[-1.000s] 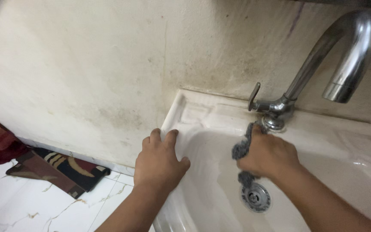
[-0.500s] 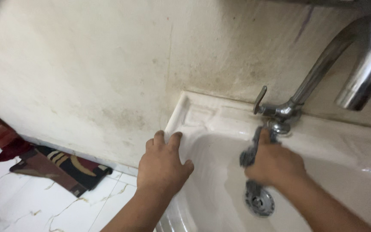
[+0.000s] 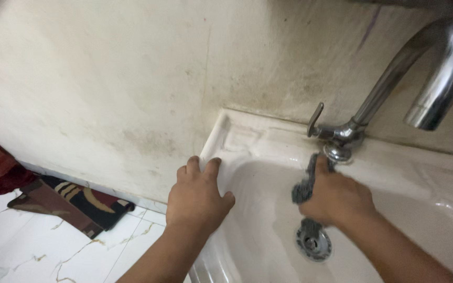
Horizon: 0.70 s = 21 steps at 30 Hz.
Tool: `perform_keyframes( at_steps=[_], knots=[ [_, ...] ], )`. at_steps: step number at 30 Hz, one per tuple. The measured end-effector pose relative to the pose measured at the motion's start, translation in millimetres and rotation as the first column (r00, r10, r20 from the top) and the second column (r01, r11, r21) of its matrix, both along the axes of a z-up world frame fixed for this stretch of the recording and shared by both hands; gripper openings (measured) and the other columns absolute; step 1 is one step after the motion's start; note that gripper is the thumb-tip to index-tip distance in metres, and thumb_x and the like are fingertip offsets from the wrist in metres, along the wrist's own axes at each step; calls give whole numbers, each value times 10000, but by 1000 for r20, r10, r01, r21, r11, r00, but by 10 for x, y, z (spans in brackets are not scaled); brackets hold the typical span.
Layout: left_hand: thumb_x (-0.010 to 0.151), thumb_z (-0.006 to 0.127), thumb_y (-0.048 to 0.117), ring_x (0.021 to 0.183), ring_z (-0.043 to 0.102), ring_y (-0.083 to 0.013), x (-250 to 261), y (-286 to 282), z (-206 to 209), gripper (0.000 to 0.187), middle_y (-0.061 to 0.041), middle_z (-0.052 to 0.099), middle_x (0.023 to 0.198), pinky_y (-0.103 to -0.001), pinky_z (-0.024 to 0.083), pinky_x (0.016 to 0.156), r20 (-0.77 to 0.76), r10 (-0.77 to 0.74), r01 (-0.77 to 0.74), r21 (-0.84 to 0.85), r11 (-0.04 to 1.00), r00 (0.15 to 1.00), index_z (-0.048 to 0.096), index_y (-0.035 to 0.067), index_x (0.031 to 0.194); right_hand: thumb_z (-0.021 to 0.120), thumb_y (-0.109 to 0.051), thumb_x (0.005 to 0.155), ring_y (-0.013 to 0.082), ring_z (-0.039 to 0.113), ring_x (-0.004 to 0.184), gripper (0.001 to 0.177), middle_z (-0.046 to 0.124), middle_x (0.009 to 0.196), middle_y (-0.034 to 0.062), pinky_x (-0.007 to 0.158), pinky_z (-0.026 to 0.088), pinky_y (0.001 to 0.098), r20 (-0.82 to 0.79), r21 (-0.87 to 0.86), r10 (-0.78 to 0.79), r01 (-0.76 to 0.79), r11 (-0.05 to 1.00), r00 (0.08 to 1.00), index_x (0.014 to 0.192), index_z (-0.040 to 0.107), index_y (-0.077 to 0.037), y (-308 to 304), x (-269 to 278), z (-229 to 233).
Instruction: The person scrubs a white ceramic sink with a steel wool pad, focusing on the basin, rim, and faucet base. After scrubbing, the person turns on the tap and rinses their hands and the sink surface under running water.
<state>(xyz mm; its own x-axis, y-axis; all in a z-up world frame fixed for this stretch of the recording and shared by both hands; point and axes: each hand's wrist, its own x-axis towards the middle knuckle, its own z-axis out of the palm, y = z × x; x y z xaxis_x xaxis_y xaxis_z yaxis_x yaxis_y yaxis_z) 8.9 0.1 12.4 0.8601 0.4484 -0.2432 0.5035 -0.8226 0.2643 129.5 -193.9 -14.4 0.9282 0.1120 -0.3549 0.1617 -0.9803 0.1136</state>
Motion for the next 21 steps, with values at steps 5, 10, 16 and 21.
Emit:
perform_keyframes(
  at_steps=[5, 10, 16, 21],
  knots=[
    [841, 738, 374, 1411, 359, -285, -26, 11, -25, 770, -149, 276, 1559, -391, 514, 1034, 63, -18, 17, 10, 1000, 998, 374, 227, 1503, 802, -350, 746, 236, 755, 631, 920, 804, 904, 156, 634, 618, 352, -14, 192, -73, 74, 979, 997, 1488, 395, 12, 153, 220, 208],
    [841, 741, 374, 1412, 365, -286, -14, 0, -17, 775, -146, 285, 1557, -392, 524, 1027, 42, -12, 12, 4, 1000, 999, 370, 220, 1504, 815, -419, 714, 220, 714, 579, 872, 785, 902, 148, 555, 551, 323, -31, 240, -127, 131, 962, 991, 1444, 503, -58, 209, 134, 269],
    [828, 747, 370, 1372, 401, -302, -16, 15, -86, 764, -146, 308, 1546, -402, 514, 1020, 101, -29, 29, 0, 1000, 995, 398, 206, 1488, 837, -374, 762, 213, 702, 543, 1032, 773, 862, 171, 465, 541, 311, -92, 264, -168, 187, 946, 981, 1524, 262, 17, 239, 106, 178],
    [817, 760, 367, 1352, 396, -323, 2, 38, -96, 819, -173, 308, 1520, -416, 493, 1023, 121, -48, 46, 20, 999, 991, 394, 202, 1531, 823, -390, 758, 252, 703, 545, 637, 802, 803, 217, 460, 517, 351, -107, 327, -167, 193, 925, 980, 1191, 737, 69, 426, 428, 215]
  ],
)
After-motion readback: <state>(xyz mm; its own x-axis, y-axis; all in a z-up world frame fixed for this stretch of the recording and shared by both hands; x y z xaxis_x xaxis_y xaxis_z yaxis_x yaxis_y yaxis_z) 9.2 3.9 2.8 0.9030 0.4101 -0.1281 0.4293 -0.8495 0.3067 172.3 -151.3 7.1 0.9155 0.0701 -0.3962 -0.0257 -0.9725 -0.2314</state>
